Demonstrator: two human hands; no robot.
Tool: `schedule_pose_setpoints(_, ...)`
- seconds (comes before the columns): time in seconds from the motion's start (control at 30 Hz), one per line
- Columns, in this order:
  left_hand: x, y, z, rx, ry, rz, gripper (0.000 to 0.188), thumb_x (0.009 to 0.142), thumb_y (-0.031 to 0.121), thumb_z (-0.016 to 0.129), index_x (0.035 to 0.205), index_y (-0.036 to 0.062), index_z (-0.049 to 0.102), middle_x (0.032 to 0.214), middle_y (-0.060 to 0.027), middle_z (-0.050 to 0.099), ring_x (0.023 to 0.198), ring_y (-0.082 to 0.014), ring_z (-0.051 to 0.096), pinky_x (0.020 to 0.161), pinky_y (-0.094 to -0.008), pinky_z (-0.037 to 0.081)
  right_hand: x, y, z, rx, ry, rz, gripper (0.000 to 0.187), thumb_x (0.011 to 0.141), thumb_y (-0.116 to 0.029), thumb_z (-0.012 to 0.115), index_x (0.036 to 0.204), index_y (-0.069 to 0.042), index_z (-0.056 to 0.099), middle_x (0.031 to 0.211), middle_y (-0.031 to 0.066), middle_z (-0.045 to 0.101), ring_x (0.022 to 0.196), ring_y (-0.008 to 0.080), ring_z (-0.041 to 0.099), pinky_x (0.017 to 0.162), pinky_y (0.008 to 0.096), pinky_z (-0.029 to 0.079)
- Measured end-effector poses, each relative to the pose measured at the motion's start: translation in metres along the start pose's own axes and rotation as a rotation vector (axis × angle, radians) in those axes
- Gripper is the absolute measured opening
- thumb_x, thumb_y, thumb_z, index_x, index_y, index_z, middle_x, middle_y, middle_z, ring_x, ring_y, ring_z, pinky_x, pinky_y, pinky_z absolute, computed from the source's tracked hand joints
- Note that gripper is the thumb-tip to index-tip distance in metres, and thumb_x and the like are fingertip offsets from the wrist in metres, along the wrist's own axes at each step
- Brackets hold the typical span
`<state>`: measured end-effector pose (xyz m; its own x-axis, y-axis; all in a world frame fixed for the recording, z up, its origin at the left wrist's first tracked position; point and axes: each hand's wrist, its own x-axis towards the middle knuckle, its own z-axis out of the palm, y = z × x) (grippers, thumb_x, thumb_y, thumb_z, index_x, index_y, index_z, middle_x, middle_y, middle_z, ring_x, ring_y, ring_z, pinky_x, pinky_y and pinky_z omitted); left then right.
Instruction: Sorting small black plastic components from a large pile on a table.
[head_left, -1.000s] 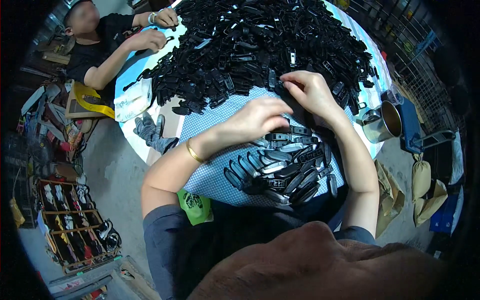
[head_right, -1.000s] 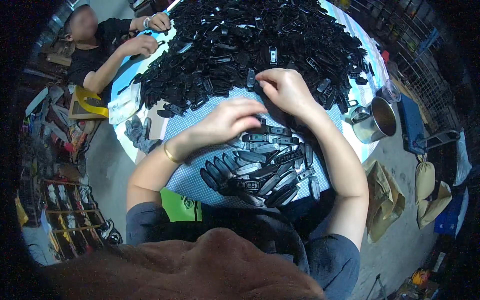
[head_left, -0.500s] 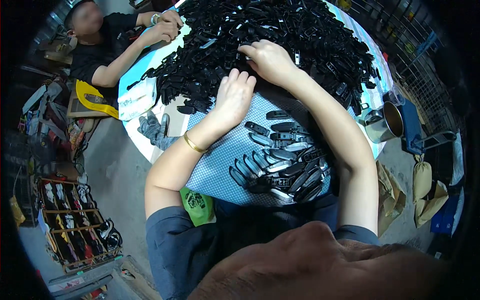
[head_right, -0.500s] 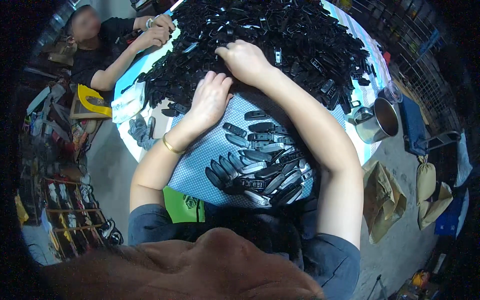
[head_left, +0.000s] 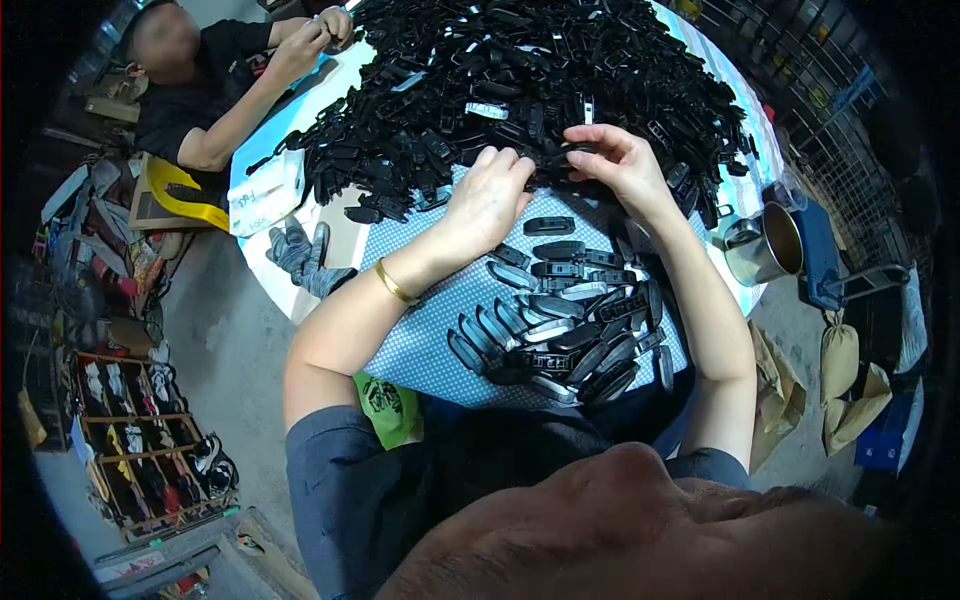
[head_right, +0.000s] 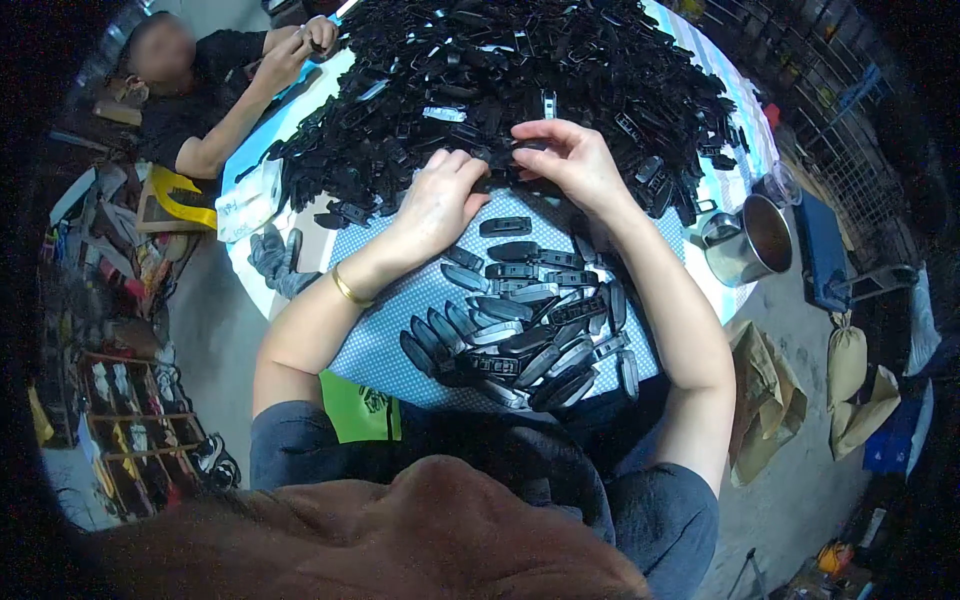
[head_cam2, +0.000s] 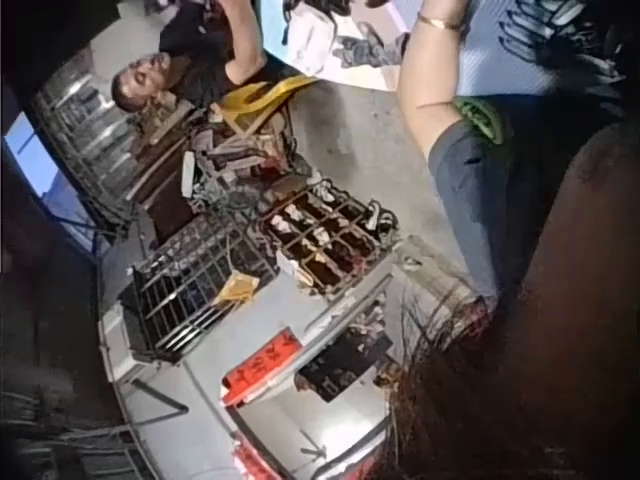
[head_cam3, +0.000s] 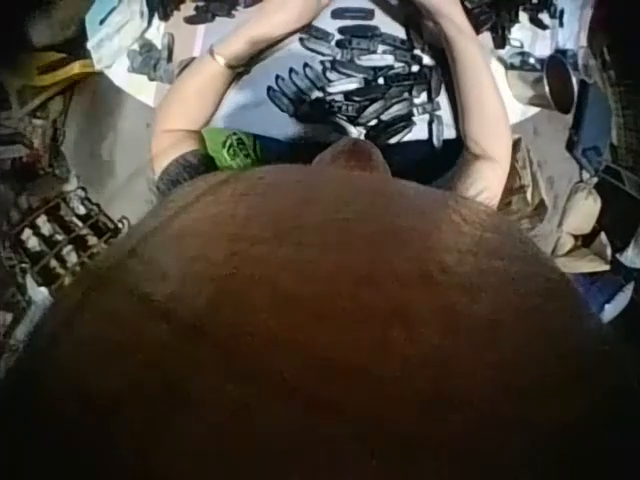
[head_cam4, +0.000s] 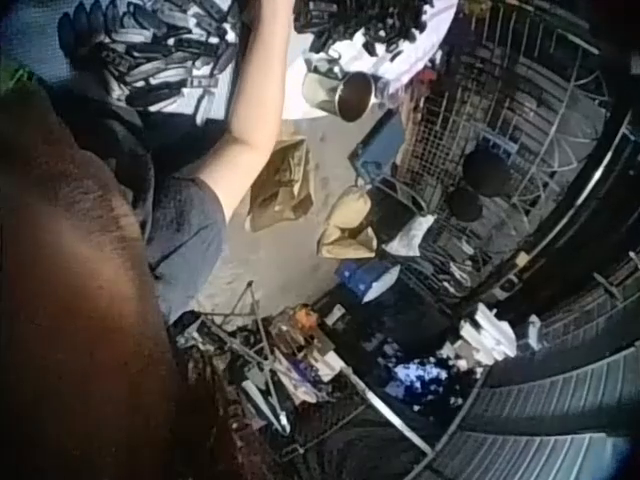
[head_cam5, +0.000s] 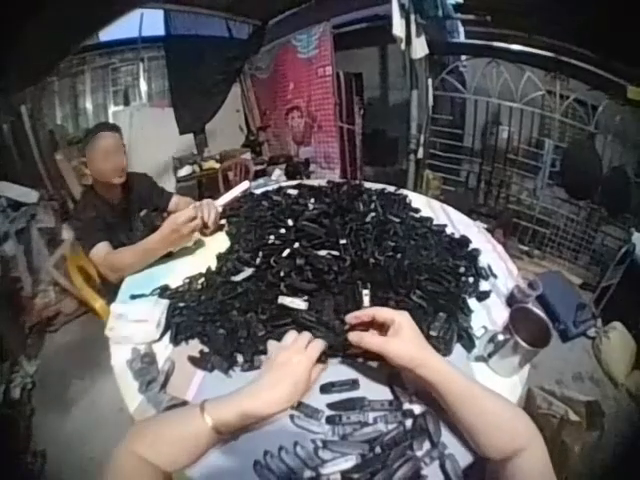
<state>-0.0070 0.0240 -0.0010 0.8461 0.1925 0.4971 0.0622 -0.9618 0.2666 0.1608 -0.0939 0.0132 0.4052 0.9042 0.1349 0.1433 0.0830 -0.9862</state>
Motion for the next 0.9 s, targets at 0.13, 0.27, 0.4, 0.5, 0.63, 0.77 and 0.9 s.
schedule_pose_setpoints(0.13,0.002,-0.005,0.004,-0.186,0.072,-0.106,0.029,0.07,0.012,0.07,0.096,-0.0008,0.063,0.09,-0.0148,0.063,0.083,-0.0299,0.06,0.075,-0.034,0.047,-0.007,-0.001,0.005,0.087,0.04,0.012,0.031,0.08,-0.007,0.065,0.109,0.0,0.059,0.098,0.0066,0.062,0.082,0.0123,0.06,0.075,0.0259,0.051)
schedule_pose_setpoints(0.27,0.009,-0.009,-0.005,-0.705,-0.002,-0.411,0.025,0.083,0.007,0.06,0.108,0.0013,0.06,0.093,-0.0033,0.061,0.085,-0.0096,0.058,0.075,-0.0236,0.046,-0.011,-0.001,0.01,0.144,0.033,-0.026,0.032,0.081,-0.008,0.066,0.111,0.0,0.058,0.101,0.0075,0.062,0.087,0.0128,0.06,0.077,0.0274,0.051)
schedule_pose_setpoints(0.4,0.008,-0.011,-0.001,-1.055,0.037,-0.423,0.03,0.085,0.005,0.054,0.115,0.0038,0.054,0.094,-0.0054,0.059,0.082,-0.0086,0.056,0.072,-0.023,0.046,-0.013,-0.002,0.014,0.183,0.057,-0.119,0.033,0.081,-0.007,0.066,0.112,-0.001,0.058,0.105,0.0083,0.061,0.09,0.0136,0.059,0.078,0.028,0.051)
schedule_pose_setpoints(0.5,0.01,-0.003,-0.01,-0.573,-0.079,-0.267,0.036,0.084,0.007,0.058,0.119,0.0026,0.051,0.097,-0.0079,0.057,0.089,-0.0147,0.057,0.079,-0.0265,0.046,-0.014,-0.002,0.012,0.124,0.062,-0.2,0.033,0.08,-0.006,0.065,0.111,0.0,0.058,0.108,0.0085,0.06,0.092,0.0145,0.059,0.08,0.0278,0.05)
schedule_pose_setpoints(0.63,0.009,0.006,-0.01,-0.705,-0.013,-0.281,0.047,0.072,0.001,0.071,0.113,-0.001,0.049,0.096,-0.007,0.055,0.093,-0.0161,0.056,0.083,-0.0271,0.047,-0.018,-0.003,0.019,-0.119,0.015,-0.28,0.031,0.079,-0.004,0.065,0.11,0.001,0.059,0.107,0.0079,0.06,0.094,0.0129,0.058,0.082,0.0254,0.047)
schedule_pose_setpoints(0.77,0.009,-0.001,-0.007,-1.313,0.139,-0.358,0.046,0.074,-0.004,0.068,0.114,-0.0014,0.047,0.097,-0.0059,0.057,0.085,-0.0106,0.058,0.076,-0.0213,0.05,-0.02,0.004,0.023,-0.223,0.006,-0.245,0.029,0.078,-0.004,0.065,0.107,0.001,0.061,0.1,0.0058,0.057,0.09,0.012,0.058,0.078,0.0237,0.048)
schedule_pose_setpoints(0.9,0.007,-0.005,-0.009,-1.629,0.108,-0.502,0.036,0.078,-0.003,0.064,0.111,-0.0038,0.054,0.091,-0.0075,0.061,0.079,-0.0106,0.06,0.073,-0.0213,0.05,-0.023,-0.005,0.026,-0.271,0.047,-0.288,0.029,0.077,-0.004,0.066,0.105,0.001,0.061,0.099,0.0066,0.058,0.088,0.0124,0.059,0.076,0.0235,0.049)
